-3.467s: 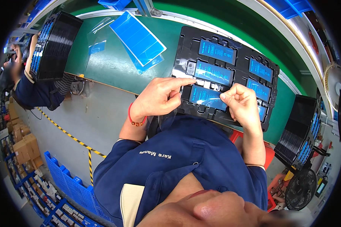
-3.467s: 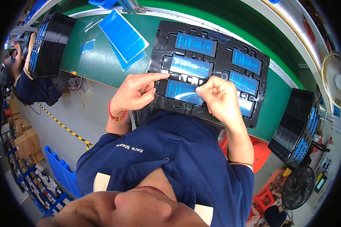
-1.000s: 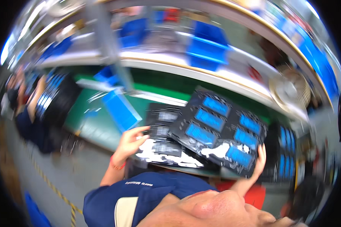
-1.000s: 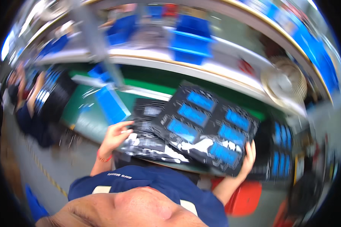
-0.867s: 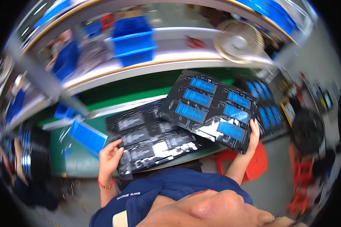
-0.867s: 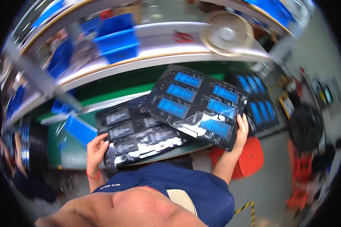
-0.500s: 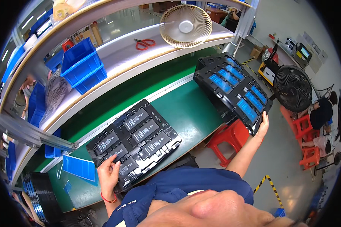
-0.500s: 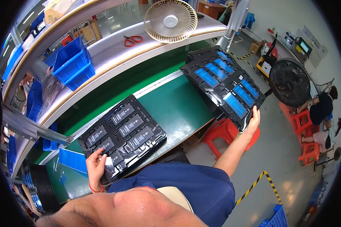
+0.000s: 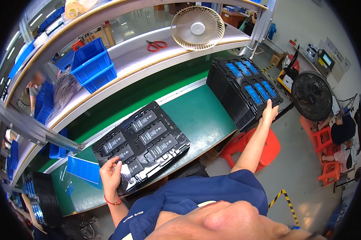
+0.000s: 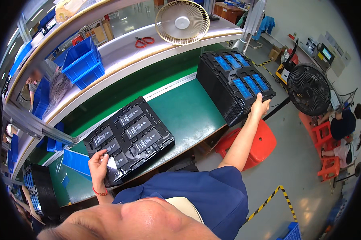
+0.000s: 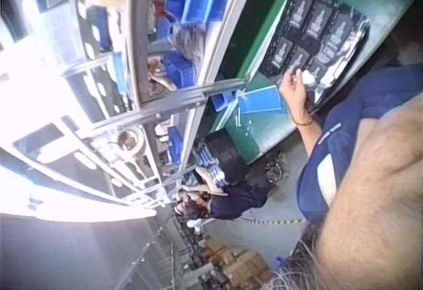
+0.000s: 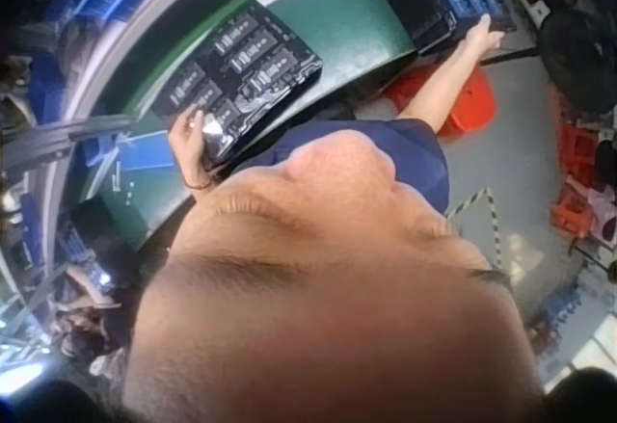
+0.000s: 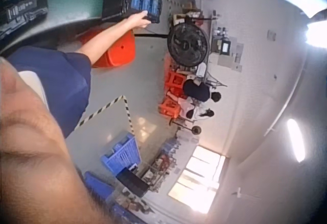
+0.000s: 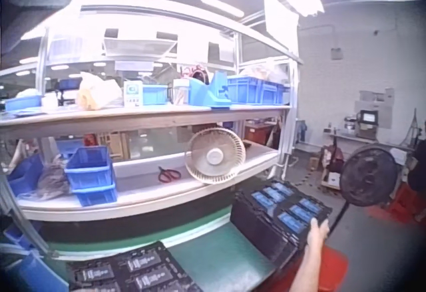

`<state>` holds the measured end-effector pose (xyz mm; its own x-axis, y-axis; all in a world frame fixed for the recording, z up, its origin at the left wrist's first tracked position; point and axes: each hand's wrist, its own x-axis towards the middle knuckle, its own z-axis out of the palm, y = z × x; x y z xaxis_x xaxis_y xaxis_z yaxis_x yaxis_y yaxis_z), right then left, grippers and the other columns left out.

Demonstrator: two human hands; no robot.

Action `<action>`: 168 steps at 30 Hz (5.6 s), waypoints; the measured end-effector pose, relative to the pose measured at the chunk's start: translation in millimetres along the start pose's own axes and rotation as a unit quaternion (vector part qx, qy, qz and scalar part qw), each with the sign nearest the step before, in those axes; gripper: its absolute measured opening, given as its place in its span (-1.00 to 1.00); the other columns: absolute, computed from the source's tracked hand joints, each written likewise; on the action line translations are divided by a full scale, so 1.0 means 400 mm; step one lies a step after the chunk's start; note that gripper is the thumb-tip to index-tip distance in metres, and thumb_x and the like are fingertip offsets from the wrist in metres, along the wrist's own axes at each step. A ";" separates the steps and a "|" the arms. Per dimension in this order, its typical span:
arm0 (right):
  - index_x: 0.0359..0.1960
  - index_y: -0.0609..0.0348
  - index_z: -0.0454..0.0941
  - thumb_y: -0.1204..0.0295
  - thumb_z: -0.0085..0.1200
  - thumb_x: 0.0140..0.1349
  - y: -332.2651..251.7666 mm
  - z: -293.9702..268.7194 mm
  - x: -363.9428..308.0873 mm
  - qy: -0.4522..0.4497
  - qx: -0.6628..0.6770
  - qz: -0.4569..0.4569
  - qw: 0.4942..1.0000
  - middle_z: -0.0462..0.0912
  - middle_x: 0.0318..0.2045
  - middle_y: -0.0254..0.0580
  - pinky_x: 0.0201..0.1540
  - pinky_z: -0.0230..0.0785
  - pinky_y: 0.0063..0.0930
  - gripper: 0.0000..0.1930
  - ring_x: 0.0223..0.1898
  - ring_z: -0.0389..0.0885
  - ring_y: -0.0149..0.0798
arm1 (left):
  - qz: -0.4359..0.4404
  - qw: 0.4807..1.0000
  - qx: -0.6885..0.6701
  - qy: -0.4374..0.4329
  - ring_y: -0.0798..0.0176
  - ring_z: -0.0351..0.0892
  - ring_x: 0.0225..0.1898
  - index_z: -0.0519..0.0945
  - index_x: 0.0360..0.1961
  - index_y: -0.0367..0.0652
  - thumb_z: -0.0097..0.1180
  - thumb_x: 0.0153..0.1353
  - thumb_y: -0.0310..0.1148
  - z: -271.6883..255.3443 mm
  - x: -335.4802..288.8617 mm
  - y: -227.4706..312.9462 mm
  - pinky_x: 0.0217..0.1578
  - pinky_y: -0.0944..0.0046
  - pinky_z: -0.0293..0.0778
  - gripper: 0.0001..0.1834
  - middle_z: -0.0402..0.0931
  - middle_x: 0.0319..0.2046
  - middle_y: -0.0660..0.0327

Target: Applying blue adhesive strips to battery packs in a plastic tray.

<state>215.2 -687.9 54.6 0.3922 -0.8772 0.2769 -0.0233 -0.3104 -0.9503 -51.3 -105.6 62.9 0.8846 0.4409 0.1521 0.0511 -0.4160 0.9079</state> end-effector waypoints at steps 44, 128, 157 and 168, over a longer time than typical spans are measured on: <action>0.29 -0.04 0.26 0.06 0.21 0.04 -0.055 -0.005 0.026 -0.060 -0.133 0.016 0.989 0.32 0.20 0.10 0.21 0.22 -0.09 -0.25 0.18 0.32 0.14 | 0.065 0.993 -0.099 0.026 0.62 0.30 -0.49 0.63 -0.25 -0.29 0.18 0.18 -0.50 -0.001 -0.012 -0.028 -0.46 0.60 0.25 -0.87 0.46 -0.51 0.46; -0.13 0.18 0.52 0.32 -0.01 0.15 0.474 0.097 -0.568 -0.887 -0.297 -0.107 0.337 0.63 -0.35 0.00 -0.22 0.45 -0.24 -0.71 -0.29 0.60 0.02 | -0.109 0.887 0.371 0.253 -0.15 0.11 0.32 0.47 0.08 -0.30 0.21 0.05 -0.13 -0.163 -0.054 -0.298 0.29 -0.14 -0.05 -0.38 0.25 0.22 -0.17; -0.11 0.25 0.49 0.37 0.17 0.10 -0.467 0.194 -1.220 -0.649 0.294 -0.647 0.271 0.50 -0.18 -0.02 -0.05 0.36 -0.21 -0.67 -0.11 0.47 0.02 | -0.043 0.902 0.141 0.407 -0.01 0.63 -0.25 0.63 -0.26 -0.21 0.24 -0.02 -0.48 -0.300 -0.009 -0.297 -0.20 0.22 0.51 -0.76 0.63 -0.33 0.01; 0.09 0.29 0.35 0.36 0.19 0.10 -0.530 0.296 -1.167 -0.607 0.360 -0.488 0.513 0.45 -0.01 0.09 0.10 0.26 -0.17 -0.48 0.04 0.40 0.08 | 0.248 0.911 0.312 0.104 -0.05 0.57 -0.40 0.62 -0.46 -0.19 0.20 0.01 -0.36 -0.224 0.183 0.122 -0.38 0.06 0.47 -0.88 0.56 -0.49 0.05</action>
<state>146.0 -169.4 109.9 0.1876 0.5773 0.7947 0.9041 0.2147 -0.3694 -25.5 -22.3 153.3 0.7666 0.1900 0.6133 -0.0198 -0.9478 0.3183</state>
